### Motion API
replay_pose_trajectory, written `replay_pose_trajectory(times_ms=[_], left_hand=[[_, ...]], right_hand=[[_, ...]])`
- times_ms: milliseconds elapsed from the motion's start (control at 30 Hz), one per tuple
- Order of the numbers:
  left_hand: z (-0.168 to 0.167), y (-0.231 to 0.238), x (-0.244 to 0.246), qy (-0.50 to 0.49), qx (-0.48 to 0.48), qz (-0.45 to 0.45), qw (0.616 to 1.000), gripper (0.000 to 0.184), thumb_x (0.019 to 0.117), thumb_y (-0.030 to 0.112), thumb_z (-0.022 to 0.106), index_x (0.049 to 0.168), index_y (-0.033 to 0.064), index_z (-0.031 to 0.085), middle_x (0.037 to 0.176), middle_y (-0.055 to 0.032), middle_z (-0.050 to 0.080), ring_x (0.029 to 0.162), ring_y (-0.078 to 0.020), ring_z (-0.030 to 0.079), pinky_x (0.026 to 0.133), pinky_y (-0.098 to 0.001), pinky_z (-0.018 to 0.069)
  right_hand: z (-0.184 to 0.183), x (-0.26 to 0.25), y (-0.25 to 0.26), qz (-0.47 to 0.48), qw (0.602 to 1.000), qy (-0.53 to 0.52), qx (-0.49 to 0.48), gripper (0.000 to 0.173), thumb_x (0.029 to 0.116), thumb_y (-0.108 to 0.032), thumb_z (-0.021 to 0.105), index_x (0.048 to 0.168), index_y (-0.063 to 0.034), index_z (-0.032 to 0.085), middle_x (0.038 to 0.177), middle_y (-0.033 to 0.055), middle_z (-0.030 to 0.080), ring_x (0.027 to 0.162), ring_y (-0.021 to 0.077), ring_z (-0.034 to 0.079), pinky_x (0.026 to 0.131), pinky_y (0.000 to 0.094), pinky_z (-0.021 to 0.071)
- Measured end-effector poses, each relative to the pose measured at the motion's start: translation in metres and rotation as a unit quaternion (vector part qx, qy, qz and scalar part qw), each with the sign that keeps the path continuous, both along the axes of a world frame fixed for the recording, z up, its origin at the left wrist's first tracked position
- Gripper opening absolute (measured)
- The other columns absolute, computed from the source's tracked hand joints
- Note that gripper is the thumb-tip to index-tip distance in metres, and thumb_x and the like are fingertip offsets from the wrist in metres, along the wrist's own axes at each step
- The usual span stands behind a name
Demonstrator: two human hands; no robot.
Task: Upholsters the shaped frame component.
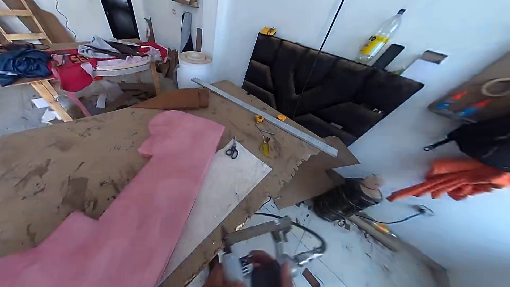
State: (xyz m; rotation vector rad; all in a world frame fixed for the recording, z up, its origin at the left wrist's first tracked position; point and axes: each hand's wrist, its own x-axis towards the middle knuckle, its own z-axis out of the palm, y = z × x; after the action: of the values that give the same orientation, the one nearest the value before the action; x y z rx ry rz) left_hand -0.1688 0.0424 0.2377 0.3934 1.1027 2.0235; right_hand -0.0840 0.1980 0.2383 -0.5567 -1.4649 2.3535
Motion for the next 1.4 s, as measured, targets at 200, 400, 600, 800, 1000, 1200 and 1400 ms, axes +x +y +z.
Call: replay_pose_trajectory(times_ms=[200,400,600,800,1000,1200,1400], left_hand=[[0.036,0.034,0.011,0.225,-0.077,-0.209,0.949,0.049,0.1043,0.036,0.06,0.14,0.0019,0.058,0.124,-0.0141,0.071,0.102,-0.0237,0.073,0.094,-0.0464,0.0589],[-0.036,-0.121,-0.012,0.213,-0.209,0.129,0.946,0.034,0.1002,0.026,0.067,0.129,0.007,0.068,0.119,-0.0067,0.075,0.108,-0.0187,0.073,0.097,-0.0418,0.0607],[-0.114,-0.348,-0.019,0.289,-0.634,0.417,0.584,0.051,0.0996,0.053,0.053,0.136,0.0198,0.068,0.152,-0.0053,0.056,0.149,-0.031,0.04,0.122,-0.0601,0.0305],[-0.148,-0.362,0.006,0.169,-0.766,0.317,0.533,0.078,0.1002,0.071,0.03,0.159,0.0207,0.042,0.169,-0.0048,0.03,0.159,-0.0326,0.016,0.126,-0.0654,0.0087],[-0.158,-0.417,0.018,0.079,-0.774,0.414,0.472,0.067,0.1027,0.063,0.039,0.159,0.0261,0.042,0.171,-0.005,0.026,0.159,-0.0339,0.013,0.124,-0.0706,0.0106],[-0.163,-0.476,0.005,-0.144,-0.699,0.525,0.464,0.13,0.0562,0.079,0.084,0.163,0.0385,0.023,0.167,-0.0101,0.029,0.144,-0.0392,0.042,0.104,-0.0679,0.046],[-0.174,-0.49,0.026,-0.172,-0.627,0.566,0.506,0.128,0.0642,0.072,0.084,0.165,0.0279,0.02,0.155,-0.0103,0.05,0.142,-0.0371,0.047,0.111,-0.068,0.0408]], right_hand=[[0.087,0.035,0.043,-0.26,0.941,0.086,0.198,0.028,0.1079,-0.022,0.038,0.11,-0.0113,0.064,0.1,-0.0047,0.072,0.093,0.0078,0.069,0.083,0.0283,0.0591],[0.168,-0.011,0.034,-0.158,0.842,0.337,0.39,0.015,0.0964,-0.033,0.066,0.108,-0.0228,0.068,0.115,-0.0052,0.069,0.115,0.0164,0.063,0.098,0.0357,0.0546],[0.2,-0.137,-0.133,0.2,0.81,0.455,0.313,0.026,0.0918,-0.037,0.077,0.114,-0.025,0.071,0.11,-0.0083,0.071,0.106,0.0094,0.067,0.094,0.0299,0.0581],[0.092,-0.205,-0.312,0.338,0.858,0.365,0.125,0.045,0.0836,-0.034,0.086,0.117,-0.0124,0.066,0.102,0.0042,0.072,0.098,0.0196,0.071,0.089,0.0426,0.0612],[-0.027,-0.243,-0.373,0.502,0.752,0.306,0.297,0.024,0.0855,-0.033,0.082,0.095,-0.0135,0.073,0.1,0.0009,0.071,0.092,0.0158,0.07,0.081,0.0355,0.0626],[-0.098,-0.262,-0.434,0.539,0.734,0.239,0.339,0.03,0.091,-0.035,0.079,0.107,-0.0112,0.069,0.092,0.0012,0.074,0.08,0.0149,0.072,0.072,0.0353,0.0639],[-0.107,-0.267,-0.467,0.68,0.623,0.266,0.28,0.03,0.0924,-0.038,0.075,0.1,-0.0103,0.07,0.106,0.0044,0.068,0.094,0.0175,0.068,0.08,0.0364,0.0609]])
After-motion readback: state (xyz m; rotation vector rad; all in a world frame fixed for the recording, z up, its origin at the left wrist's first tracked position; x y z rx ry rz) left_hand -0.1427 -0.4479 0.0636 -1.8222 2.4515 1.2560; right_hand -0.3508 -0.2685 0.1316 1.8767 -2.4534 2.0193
